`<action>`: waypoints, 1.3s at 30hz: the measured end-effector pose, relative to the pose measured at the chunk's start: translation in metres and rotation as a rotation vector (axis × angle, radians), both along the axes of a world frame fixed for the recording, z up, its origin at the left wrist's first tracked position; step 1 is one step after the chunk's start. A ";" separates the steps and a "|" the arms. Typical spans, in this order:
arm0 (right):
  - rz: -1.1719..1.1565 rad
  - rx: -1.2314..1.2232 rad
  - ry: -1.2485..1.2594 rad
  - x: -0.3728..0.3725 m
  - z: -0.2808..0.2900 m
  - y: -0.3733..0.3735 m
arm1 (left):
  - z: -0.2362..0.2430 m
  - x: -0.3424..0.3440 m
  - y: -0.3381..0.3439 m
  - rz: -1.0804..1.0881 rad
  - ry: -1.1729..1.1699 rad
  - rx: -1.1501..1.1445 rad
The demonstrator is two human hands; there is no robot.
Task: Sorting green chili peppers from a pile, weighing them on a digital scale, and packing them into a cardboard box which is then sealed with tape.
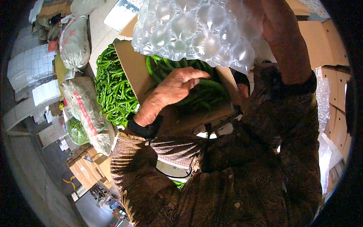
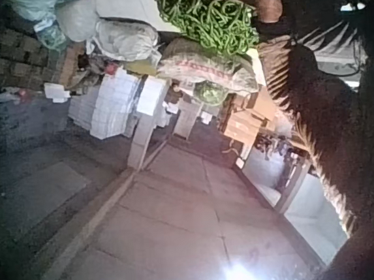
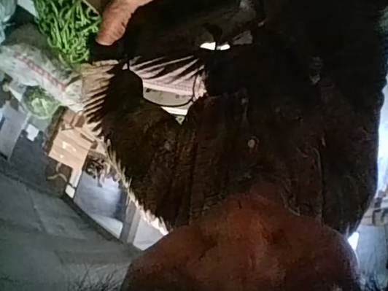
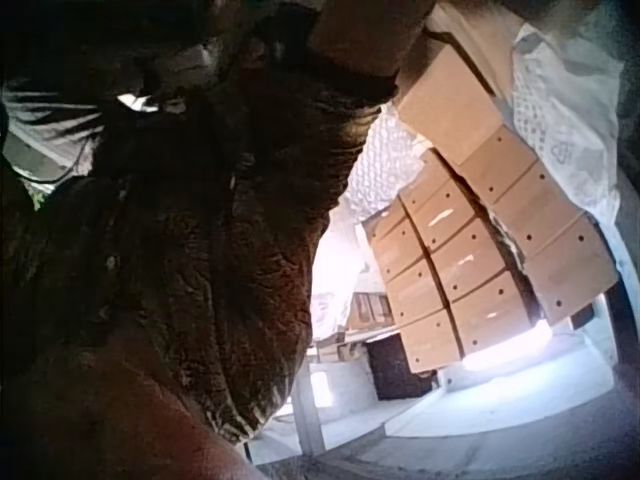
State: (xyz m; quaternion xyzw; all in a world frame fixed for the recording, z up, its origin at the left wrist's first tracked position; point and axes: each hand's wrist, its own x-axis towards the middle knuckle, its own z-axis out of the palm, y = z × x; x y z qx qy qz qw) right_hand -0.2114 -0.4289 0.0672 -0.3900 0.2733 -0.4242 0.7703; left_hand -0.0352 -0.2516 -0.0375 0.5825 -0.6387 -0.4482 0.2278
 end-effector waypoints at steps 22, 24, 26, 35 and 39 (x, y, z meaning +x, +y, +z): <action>0.180 -0.023 -0.064 -0.002 -0.003 0.003 | 0.015 -0.011 0.003 -0.147 -0.159 -0.184; 0.179 -0.021 -0.052 -0.001 -0.003 0.005 | 0.016 -0.011 0.001 -0.156 -0.159 -0.187; 0.179 -0.020 -0.049 0.000 -0.004 0.003 | 0.021 -0.014 0.000 -0.165 -0.204 -0.247; 0.170 -0.020 -0.043 -0.001 0.001 0.005 | 0.015 -0.019 -0.001 -0.182 -0.188 -0.259; 0.172 -0.012 -0.039 0.000 0.000 0.004 | 0.033 -0.030 0.001 -0.173 -0.330 -0.271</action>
